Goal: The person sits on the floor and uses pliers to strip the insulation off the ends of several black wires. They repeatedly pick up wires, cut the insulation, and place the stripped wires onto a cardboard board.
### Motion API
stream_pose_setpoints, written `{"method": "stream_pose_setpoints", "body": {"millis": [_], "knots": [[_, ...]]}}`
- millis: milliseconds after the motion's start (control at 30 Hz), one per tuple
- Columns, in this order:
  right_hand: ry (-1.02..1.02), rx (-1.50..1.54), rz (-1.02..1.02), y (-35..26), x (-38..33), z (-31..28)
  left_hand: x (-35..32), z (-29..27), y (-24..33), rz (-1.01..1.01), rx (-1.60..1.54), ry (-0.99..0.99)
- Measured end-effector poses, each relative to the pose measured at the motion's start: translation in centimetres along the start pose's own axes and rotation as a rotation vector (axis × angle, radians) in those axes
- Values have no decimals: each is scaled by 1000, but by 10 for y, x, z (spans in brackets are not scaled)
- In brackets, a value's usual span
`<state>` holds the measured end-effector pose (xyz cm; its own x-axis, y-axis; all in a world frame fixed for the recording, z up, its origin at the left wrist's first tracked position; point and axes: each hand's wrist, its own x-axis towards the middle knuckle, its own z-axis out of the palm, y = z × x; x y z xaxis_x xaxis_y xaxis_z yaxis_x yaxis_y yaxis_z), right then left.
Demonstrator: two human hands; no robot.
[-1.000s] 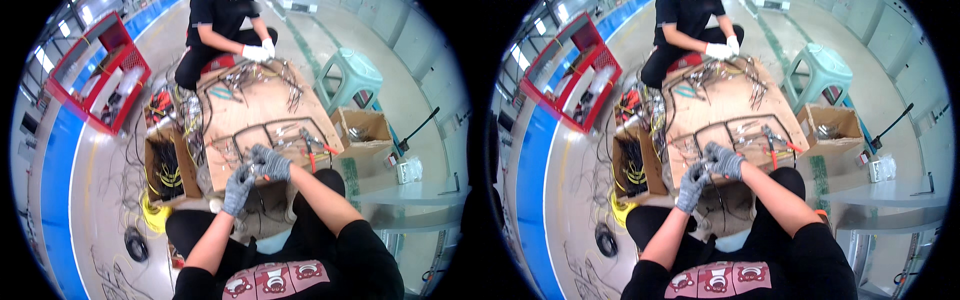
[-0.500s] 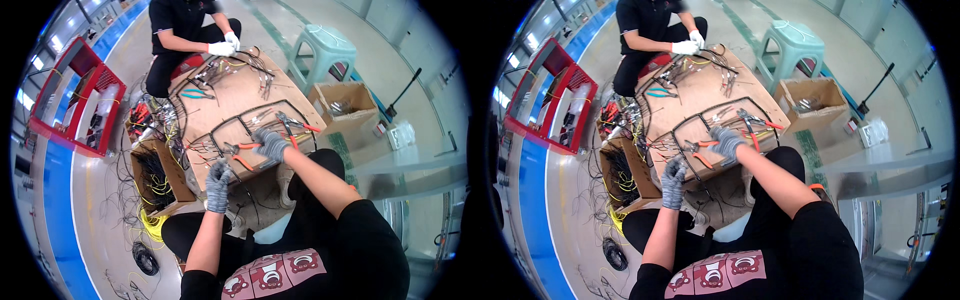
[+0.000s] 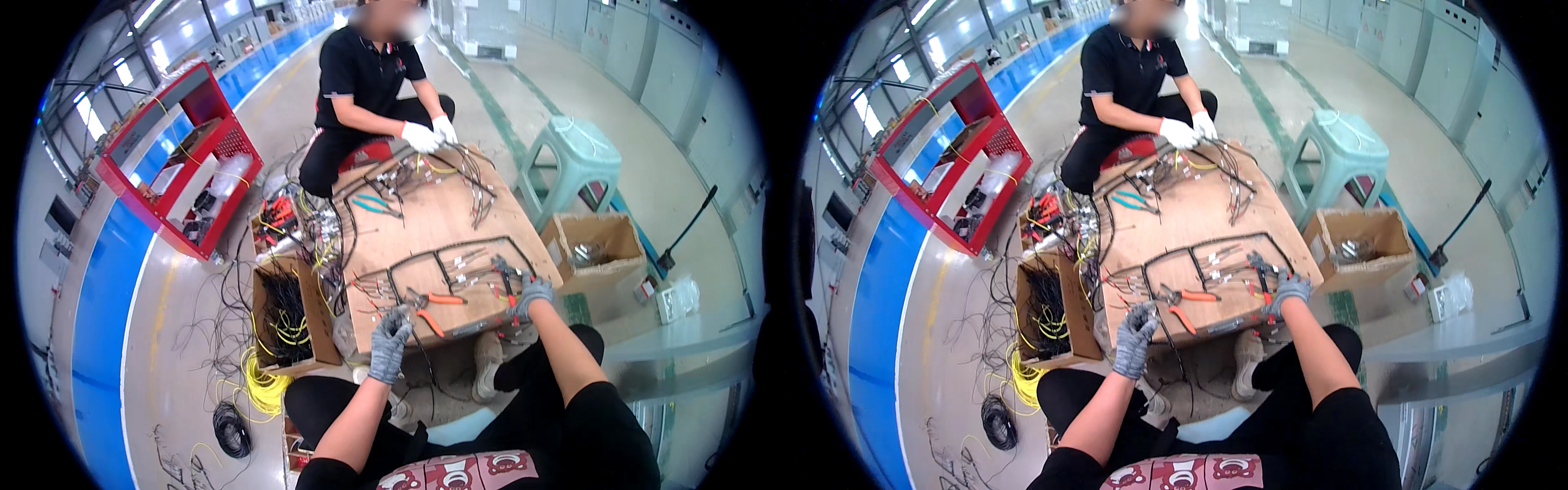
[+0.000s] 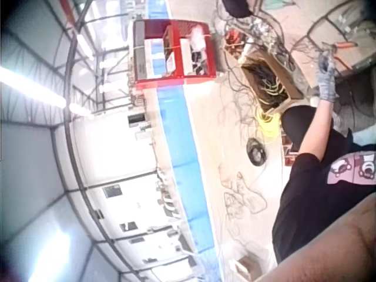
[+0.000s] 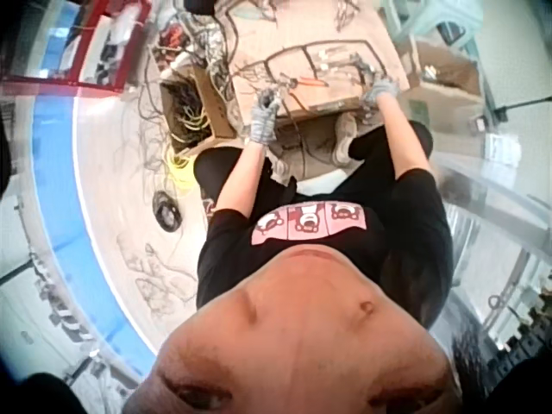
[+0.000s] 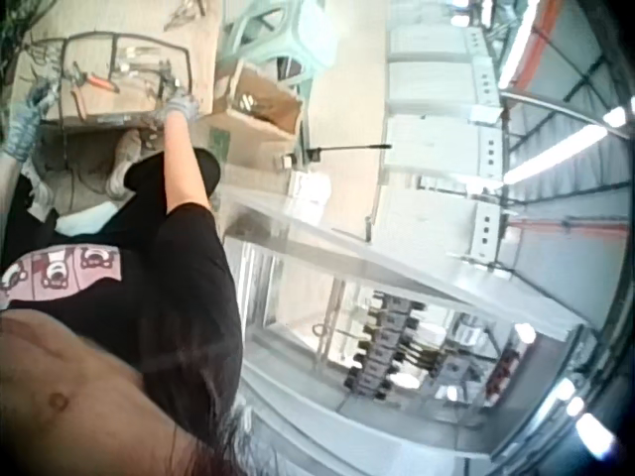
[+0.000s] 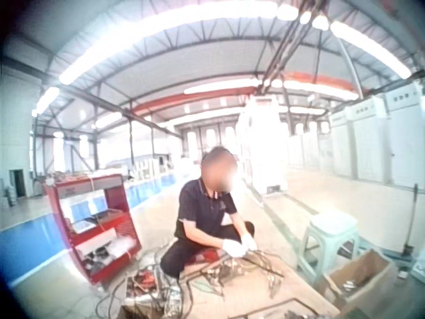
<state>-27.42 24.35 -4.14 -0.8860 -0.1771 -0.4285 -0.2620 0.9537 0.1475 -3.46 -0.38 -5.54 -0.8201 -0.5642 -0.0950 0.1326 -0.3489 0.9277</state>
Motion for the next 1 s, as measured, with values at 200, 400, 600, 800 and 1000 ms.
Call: {"method": "stream_pose_setpoints", "body": {"millis": [200,400,600,800,1000], "knots": [[47,-15,10,8,4,-8,-2,-3,1,21,34,-4],[262,-72,-52,33,-7,-13,-5,1,5,76,149,-39],[-192,1203,-358,52,-103,6,-16,-11,-2,33,-107,13],[-823,1351,-600,12,-246,78,-9,-1,-5,18,-274,-24],[-1228,1533,-515,-2,-259,74,-5,-11,-17,36,-242,22]]}}
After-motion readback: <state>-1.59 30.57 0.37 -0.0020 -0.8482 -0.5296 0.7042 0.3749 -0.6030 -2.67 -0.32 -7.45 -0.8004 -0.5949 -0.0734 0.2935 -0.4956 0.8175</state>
